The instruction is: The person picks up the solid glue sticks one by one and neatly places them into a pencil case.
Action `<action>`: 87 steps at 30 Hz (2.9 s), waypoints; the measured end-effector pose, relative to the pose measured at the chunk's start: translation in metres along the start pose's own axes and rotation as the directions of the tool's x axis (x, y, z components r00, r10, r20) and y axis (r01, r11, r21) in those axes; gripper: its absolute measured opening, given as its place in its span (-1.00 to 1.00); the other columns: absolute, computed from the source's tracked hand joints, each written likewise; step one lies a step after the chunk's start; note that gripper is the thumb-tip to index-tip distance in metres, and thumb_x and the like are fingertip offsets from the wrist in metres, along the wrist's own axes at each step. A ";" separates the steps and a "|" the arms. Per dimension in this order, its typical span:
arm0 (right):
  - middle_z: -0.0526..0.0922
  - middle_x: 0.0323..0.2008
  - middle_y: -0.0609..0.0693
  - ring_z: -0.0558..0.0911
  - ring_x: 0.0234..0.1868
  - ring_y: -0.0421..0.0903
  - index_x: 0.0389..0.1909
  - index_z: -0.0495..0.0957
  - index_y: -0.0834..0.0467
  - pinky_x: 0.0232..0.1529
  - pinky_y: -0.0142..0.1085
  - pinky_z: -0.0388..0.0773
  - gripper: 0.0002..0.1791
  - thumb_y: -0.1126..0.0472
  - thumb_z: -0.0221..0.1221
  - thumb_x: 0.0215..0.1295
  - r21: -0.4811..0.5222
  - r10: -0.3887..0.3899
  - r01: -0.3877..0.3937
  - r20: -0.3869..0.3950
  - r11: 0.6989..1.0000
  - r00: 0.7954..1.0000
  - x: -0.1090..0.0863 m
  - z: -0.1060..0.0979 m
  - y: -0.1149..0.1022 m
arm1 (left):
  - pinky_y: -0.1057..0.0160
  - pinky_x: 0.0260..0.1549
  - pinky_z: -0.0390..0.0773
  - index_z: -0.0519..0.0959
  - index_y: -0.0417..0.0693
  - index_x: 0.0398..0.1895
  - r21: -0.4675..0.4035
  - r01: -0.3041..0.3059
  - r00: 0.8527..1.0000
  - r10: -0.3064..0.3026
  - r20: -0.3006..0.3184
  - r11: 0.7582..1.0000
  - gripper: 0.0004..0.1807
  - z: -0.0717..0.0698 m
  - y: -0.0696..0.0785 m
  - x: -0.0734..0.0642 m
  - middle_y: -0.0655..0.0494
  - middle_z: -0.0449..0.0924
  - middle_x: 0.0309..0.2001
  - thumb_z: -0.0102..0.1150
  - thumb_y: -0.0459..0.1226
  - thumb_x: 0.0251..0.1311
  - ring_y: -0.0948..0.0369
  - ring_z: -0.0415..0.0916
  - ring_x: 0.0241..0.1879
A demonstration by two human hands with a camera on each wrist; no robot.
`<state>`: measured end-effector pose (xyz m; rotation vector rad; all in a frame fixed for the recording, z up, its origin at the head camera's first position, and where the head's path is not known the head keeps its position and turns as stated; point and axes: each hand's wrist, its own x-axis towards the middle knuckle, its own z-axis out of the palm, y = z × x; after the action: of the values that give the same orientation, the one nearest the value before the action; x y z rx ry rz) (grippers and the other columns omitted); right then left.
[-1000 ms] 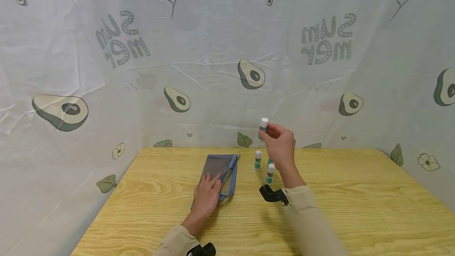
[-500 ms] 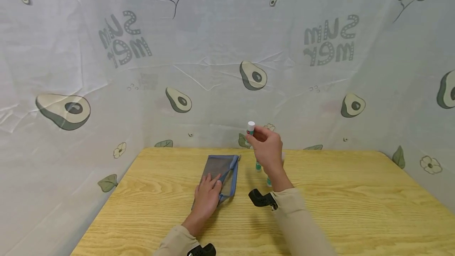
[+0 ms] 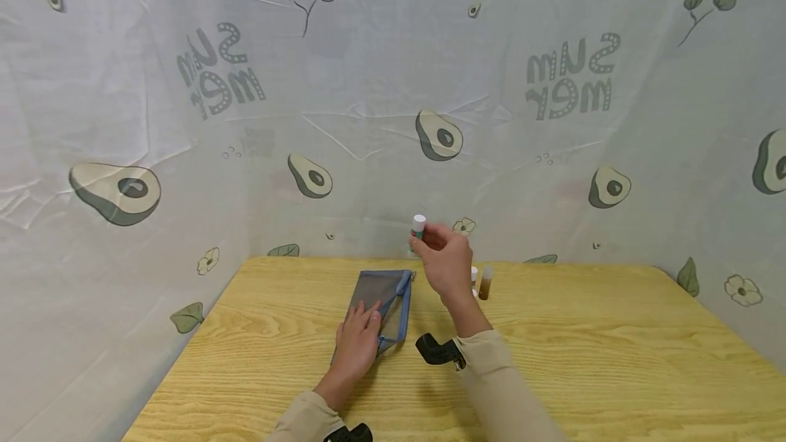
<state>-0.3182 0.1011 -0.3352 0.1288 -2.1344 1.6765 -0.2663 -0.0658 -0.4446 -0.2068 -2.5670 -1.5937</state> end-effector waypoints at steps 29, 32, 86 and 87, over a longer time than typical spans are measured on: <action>0.81 -0.03 0.21 0.80 0.00 0.15 0.17 0.68 0.29 -0.07 -0.05 0.80 -0.66 0.23 0.32 0.47 -0.159 0.046 -0.041 0.027 0.987 0.999 -0.008 0.023 0.027 | -0.51 0.57 -0.18 0.43 -0.34 0.49 -0.056 0.020 0.998 -0.024 -0.059 0.998 -0.48 0.001 0.004 -0.002 -0.53 0.12 0.59 -0.32 -0.22 0.73 -0.46 -0.13 0.64; 0.81 -0.05 0.20 0.80 -0.02 0.14 0.15 0.68 0.29 -0.09 -0.06 0.80 -0.67 0.23 0.33 0.46 -0.187 0.052 -0.048 0.021 0.981 0.998 -0.009 0.027 0.032 | -0.50 0.58 -0.11 0.44 -0.31 0.49 -0.062 0.033 0.996 -0.038 -0.075 0.998 -0.48 0.001 0.004 -0.002 -0.51 0.13 0.59 -0.31 -0.21 0.73 -0.44 -0.12 0.65; 0.82 -0.26 0.20 0.76 -0.35 -0.03 -0.21 0.74 0.32 -0.40 -0.29 0.66 -0.80 0.23 0.30 0.46 -0.304 0.256 -0.219 0.089 0.927 0.963 -0.019 0.041 0.072 | -0.42 0.60 0.00 0.40 -0.28 0.54 -0.147 0.077 0.992 -0.090 -0.083 0.986 -0.45 -0.002 0.005 -0.001 -0.41 0.14 0.62 -0.32 -0.14 0.75 -0.38 -0.13 0.67; 0.82 -0.30 0.18 0.73 -0.39 -0.06 -0.26 0.75 0.31 -0.44 -0.33 0.62 -0.80 0.22 0.31 0.45 -0.302 0.259 -0.224 0.082 0.927 0.962 -0.019 0.041 0.072 | -0.42 0.60 -0.01 0.41 -0.27 0.54 -0.149 0.077 0.992 -0.090 -0.083 0.986 -0.45 -0.002 0.006 -0.001 -0.41 0.14 0.63 -0.32 -0.14 0.75 -0.37 -0.13 0.67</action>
<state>-0.3357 0.0783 -0.4151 -0.1295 -2.5509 1.4890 -0.2647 -0.0652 -0.4390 -0.0386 -2.4242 -1.7791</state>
